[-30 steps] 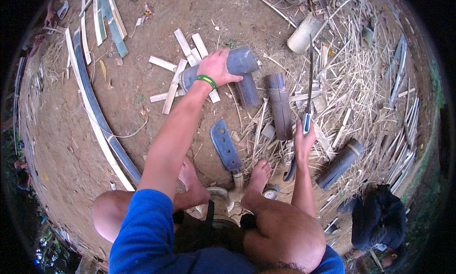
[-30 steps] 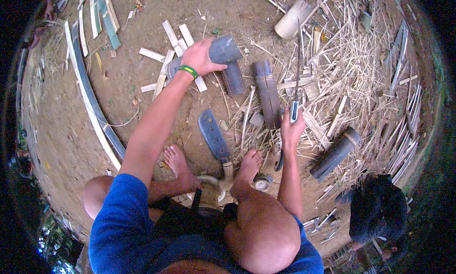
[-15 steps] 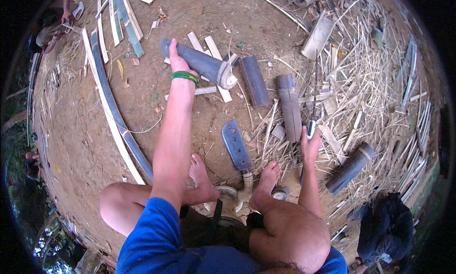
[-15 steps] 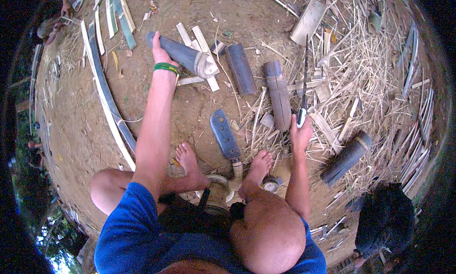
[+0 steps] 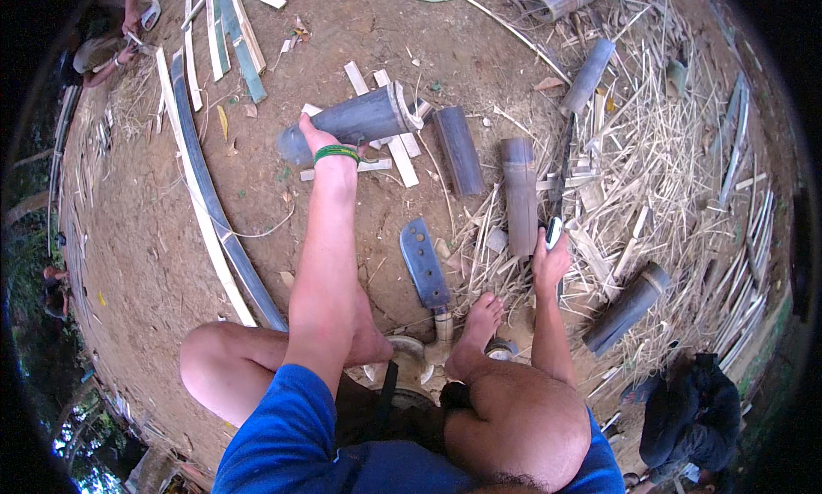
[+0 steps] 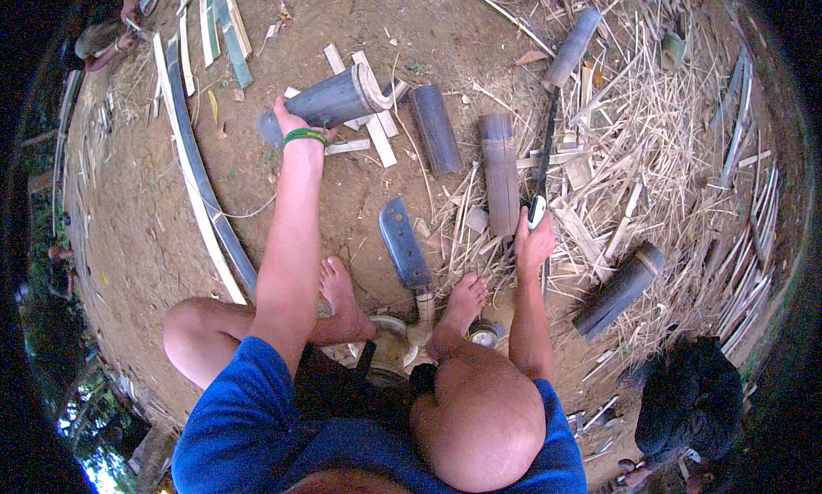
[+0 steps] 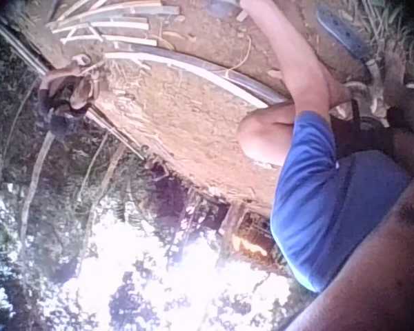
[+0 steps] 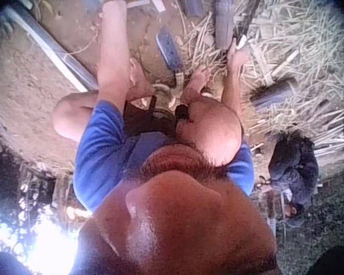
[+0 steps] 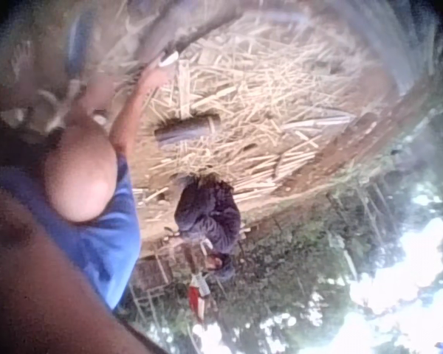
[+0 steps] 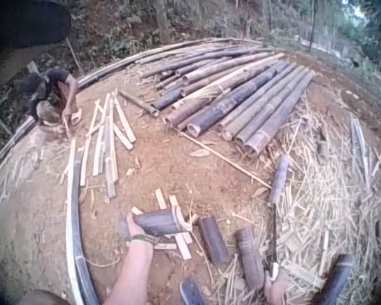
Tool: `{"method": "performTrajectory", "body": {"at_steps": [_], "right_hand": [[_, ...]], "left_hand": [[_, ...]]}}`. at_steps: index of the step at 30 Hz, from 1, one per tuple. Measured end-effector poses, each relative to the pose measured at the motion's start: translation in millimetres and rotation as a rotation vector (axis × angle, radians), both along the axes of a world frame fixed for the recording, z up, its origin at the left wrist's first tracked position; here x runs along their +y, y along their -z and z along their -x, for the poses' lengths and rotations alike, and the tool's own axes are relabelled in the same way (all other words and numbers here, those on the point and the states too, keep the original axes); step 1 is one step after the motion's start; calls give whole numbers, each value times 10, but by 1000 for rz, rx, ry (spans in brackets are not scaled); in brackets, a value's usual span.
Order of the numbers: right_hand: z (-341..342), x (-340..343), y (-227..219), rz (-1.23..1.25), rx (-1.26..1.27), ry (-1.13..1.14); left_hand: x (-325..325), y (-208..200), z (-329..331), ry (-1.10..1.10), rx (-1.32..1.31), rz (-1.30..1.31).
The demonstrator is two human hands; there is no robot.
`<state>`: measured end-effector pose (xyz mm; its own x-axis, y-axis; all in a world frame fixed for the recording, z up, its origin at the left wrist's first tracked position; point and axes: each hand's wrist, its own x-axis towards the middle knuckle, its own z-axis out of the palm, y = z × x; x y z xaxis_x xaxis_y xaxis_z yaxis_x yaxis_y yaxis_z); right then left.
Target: The person sits on the ground and uses a hand saw to cut a piece of bamboo. They then use a knife to split the bamboo into smaller strips and further refine the pieces.
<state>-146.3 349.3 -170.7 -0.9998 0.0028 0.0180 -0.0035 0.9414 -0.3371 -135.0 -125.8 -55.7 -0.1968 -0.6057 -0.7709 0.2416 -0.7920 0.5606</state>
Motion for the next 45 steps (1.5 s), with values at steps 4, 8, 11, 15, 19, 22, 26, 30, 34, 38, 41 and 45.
{"method": "performTrajectory", "body": {"at_steps": [4, 8, 11, 15, 19, 22, 26, 30, 34, 38, 41, 45], "right_hand": [[0, 16, 48, -1, 43, -1], [-47, -99, 15, -114, -64, 44], [-96, -152, 20, -156, -75, 44], [-130, -161, 31, -141, -41, 29], [-129, -169, 29, -135, -20, 56], [-137, -166, 37, -115, -7, 56], [-120, -210, 57, -108, -18, 55], [-130, -146, 73, -126, -4, 71], [-123, -175, 67, -147, -46, 84], [-121, -213, 68, -108, -14, 74], [-109, -151, 108, -143, -28, 79], [-122, -142, 114, -134, -29, 67]], "left_hand": [[10, 47, -67, 52, 28, 25], [0, 133, -59, 13, -45, 19], [21, 194, -35, 6, -73, 9], [33, 294, -51, -17, -56, 65], [166, 318, 27, -6, -101, 36], [196, 449, 60, 25, -105, 93], [229, 525, 88, 72, -111, 119], [475, 255, 122, 87, -17, -32], [426, 157, -7, 30, 190, -72], [506, 124, -116, -31, 531, -126], [610, 78, -266, 79, 886, -129], [756, -206, -170, 177, 1147, -23]]}}
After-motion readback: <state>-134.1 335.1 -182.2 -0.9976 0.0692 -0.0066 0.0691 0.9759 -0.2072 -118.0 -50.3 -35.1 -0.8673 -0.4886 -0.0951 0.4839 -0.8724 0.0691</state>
